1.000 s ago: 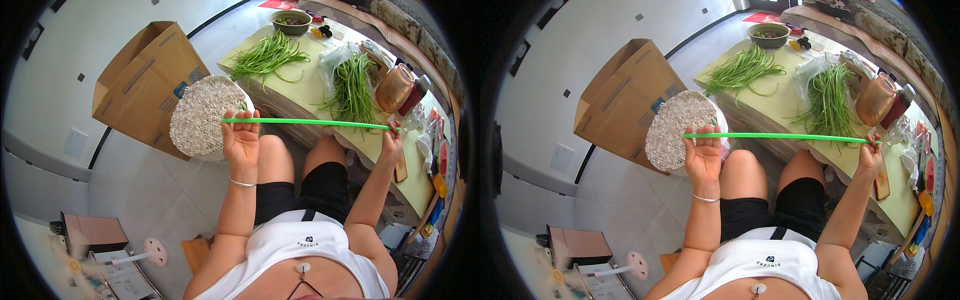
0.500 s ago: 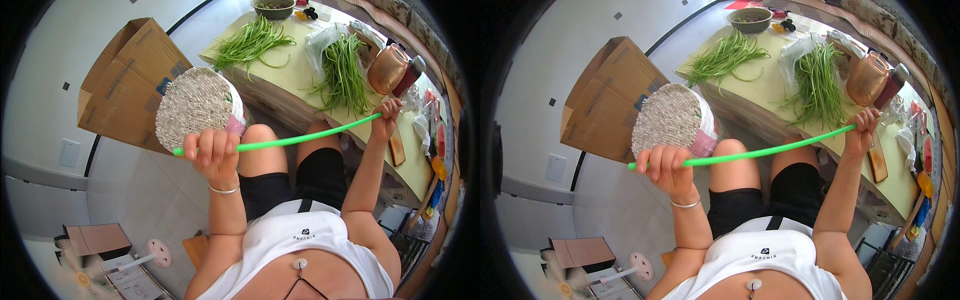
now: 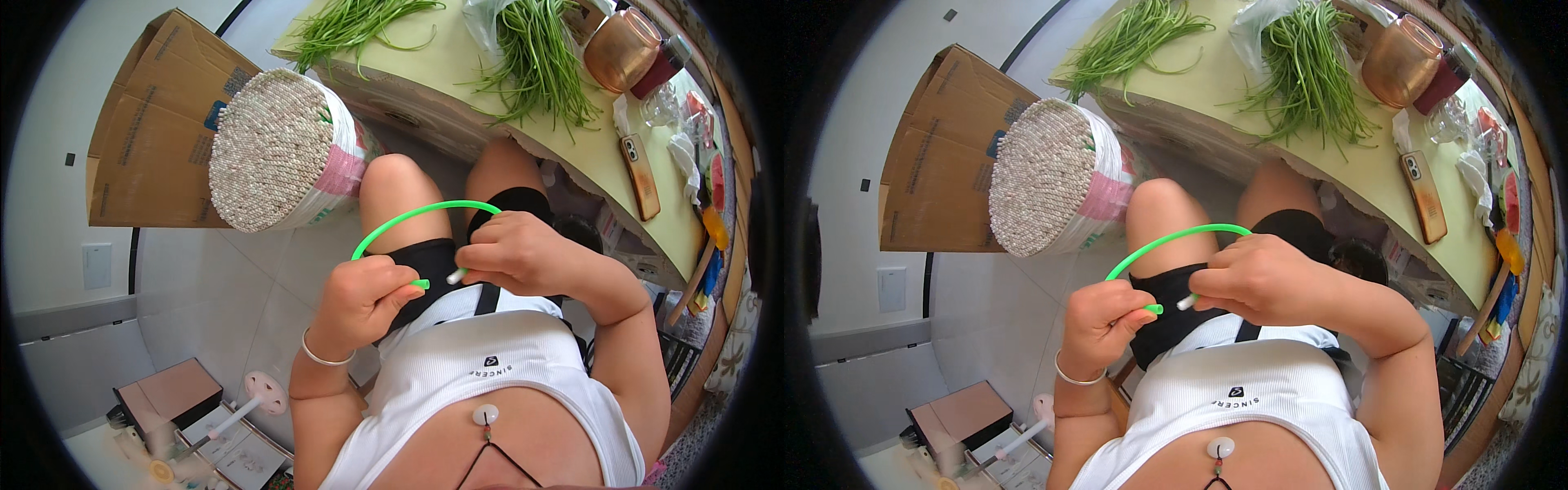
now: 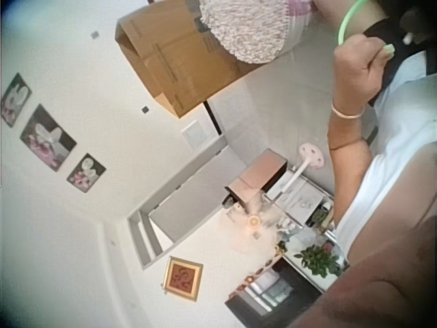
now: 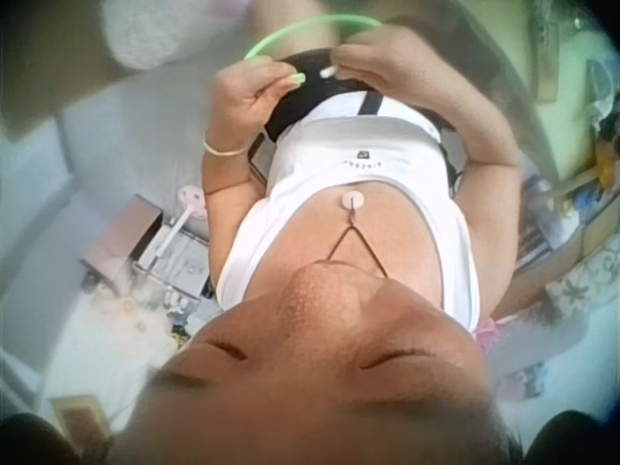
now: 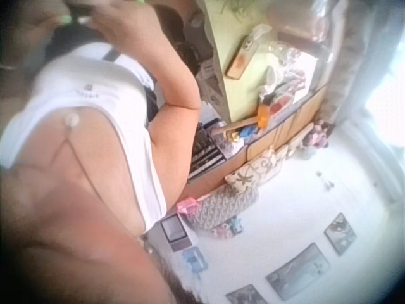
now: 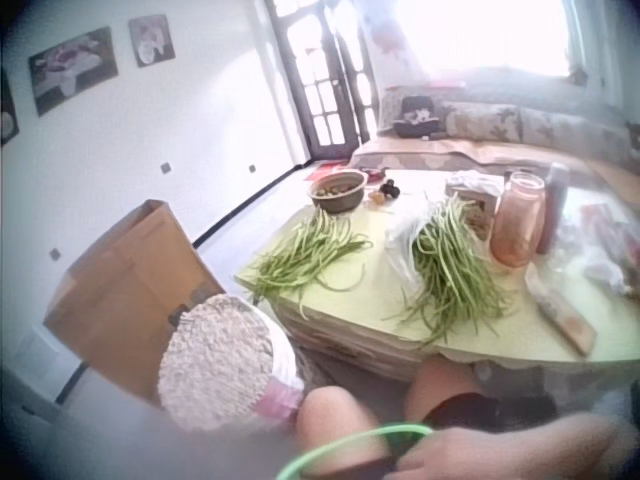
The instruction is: The person sits at a table and repeatedly pulls a green plastic tie from a roll, breaking off segments. They then pick up long green vegetables, snap off the ends, and place the trimmed pieces into a plastic bag.
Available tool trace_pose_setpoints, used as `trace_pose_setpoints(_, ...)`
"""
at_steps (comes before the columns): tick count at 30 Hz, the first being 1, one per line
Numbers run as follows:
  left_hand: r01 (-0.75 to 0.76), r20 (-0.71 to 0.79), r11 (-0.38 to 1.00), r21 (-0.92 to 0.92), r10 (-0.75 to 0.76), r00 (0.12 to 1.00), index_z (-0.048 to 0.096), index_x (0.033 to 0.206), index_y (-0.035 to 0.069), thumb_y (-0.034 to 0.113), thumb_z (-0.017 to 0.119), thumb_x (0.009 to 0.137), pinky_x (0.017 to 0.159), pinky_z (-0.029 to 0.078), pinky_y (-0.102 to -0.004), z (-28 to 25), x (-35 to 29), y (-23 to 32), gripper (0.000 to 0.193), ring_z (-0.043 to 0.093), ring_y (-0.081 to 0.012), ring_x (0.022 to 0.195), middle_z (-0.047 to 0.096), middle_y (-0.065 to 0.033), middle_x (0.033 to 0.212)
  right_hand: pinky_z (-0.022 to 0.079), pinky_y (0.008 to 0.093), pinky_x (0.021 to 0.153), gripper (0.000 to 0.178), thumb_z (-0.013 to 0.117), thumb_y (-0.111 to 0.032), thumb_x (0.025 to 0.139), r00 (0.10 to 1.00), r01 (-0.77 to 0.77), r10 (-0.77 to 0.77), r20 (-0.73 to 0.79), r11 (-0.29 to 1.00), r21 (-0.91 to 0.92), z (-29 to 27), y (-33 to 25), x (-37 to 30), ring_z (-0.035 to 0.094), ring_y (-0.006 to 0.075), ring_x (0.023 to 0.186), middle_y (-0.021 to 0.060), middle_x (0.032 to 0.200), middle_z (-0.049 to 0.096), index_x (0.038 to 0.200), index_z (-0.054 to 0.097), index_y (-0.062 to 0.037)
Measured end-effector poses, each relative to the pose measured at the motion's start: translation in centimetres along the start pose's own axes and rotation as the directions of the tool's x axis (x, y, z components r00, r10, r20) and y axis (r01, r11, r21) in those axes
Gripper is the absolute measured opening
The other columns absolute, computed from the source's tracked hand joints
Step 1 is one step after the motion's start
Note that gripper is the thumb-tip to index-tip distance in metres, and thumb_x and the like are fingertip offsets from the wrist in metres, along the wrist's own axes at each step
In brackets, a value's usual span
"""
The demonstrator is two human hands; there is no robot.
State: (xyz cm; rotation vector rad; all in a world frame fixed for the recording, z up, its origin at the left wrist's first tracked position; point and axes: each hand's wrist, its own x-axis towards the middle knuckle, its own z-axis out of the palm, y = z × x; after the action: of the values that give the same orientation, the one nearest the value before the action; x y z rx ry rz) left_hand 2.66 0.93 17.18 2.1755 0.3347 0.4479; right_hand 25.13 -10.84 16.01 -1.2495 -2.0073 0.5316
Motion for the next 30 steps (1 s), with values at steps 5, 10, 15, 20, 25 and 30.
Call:
trace_pose_setpoints(5, 0.059, -0.08, 0.998, 0.028, -0.057, 0.995, 0.065, 0.081, 0.0, 0.014, 0.071, 0.081, 0.049, 0.038, -0.0321, 1.3, -0.9, -0.8, 0.015, 0.049, -0.0233, 0.052, 0.052, -0.0099, 0.061, 0.042, 0.0393, 0.052, 0.018, 0.067, -0.02, 0.083, 0.998, -0.032, 0.037, 0.044, 0.994, -0.105, 2.2, 0.2, 0.6, 0.055, 0.0278, 0.054, 0.0058, 0.06, 0.05, 0.078, 0.054, -0.0091)
trace_pose_setpoints(10, 0.095, -0.095, 0.994, 0.054, -0.09, 0.991, 0.065, 0.082, -0.001, 0.011, 0.07, 0.08, 0.048, 0.038, -0.0314, 1.9, -1.1, -1.5, 0.013, 0.049, -0.023, 0.052, 0.053, -0.0108, 0.061, 0.044, 0.0392, 0.052, 0.017, 0.066, -0.021, 0.084, 0.992, -0.067, 0.086, 0.094, 0.981, -0.184, 2.8, 0.3, 0.7, 0.059, 0.0273, 0.054, 0.0055, 0.058, 0.053, 0.079, 0.055, -0.0088)
trace_pose_setpoints(15, 0.091, -0.067, 0.992, 0.09, -0.085, 0.994, 0.065, 0.082, -0.002, 0.004, 0.068, 0.078, 0.05, 0.04, -0.0334, 3.0, -1.1, -2.4, 0.007, 0.053, -0.0265, 0.053, 0.057, -0.0134, 0.064, 0.044, 0.0396, 0.05, 0.018, 0.063, -0.022, 0.085, 0.976, -0.057, 0.095, 0.193, 0.979, -0.195, 3.8, 1.0, 0.6, 0.06, 0.0268, 0.053, 0.0061, 0.058, 0.056, 0.079, 0.055, -0.0076)
trace_pose_setpoints(20, 0.09, -0.066, 0.993, 0.071, -0.085, 0.994, 0.064, 0.08, 0.002, 0.008, 0.07, 0.077, 0.051, 0.043, -0.0383, 3.7, -1.0, -3.9, 0.009, 0.056, -0.0312, 0.059, 0.058, -0.0128, 0.068, 0.043, 0.0396, 0.048, 0.02, 0.063, -0.024, 0.085, 0.97, -0.041, 0.088, 0.228, 0.978, -0.202, 4.7, 2.3, 0.8, 0.059, 0.0273, 0.052, 0.0062, 0.058, 0.056, 0.078, 0.054, -0.0074)
trace_pose_setpoints(25, -0.013, -0.039, 1.0, 0.016, 0.013, 0.999, 0.064, 0.086, 0.001, 0.007, 0.069, 0.076, 0.051, 0.044, -0.0385, 3.2, -0.8, -4.8, 0.013, 0.058, -0.0311, 0.06, 0.06, -0.0129, 0.071, 0.043, 0.0401, 0.046, 0.023, 0.064, -0.027, 0.084, 0.992, 0.038, -0.021, 0.122, 0.991, -0.132, 4.3, 3.5, 0.9, 0.058, 0.0274, 0.05, 0.0053, 0.057, 0.056, 0.078, 0.054, -0.0078)
trace_pose_setpoints(30, -0.126, -0.048, 0.975, 0.182, 0.137, 0.989, 0.064, 0.092, 0.001, 0.004, 0.068, 0.073, 0.049, 0.044, -0.0382, 4.3, -1.3, -5.8, 0.02, 0.057, -0.0296, 0.057, 0.056, -0.0113, 0.069, 0.043, 0.04, 0.046, 0.023, 0.064, -0.027, 0.084, 0.974, 0.013, 0.021, 0.225, 0.989, -0.149, 4.8, 3.9, 0.6, 0.058, 0.0268, 0.05, 0.0046, 0.057, 0.055, 0.078, 0.053, -0.0078)
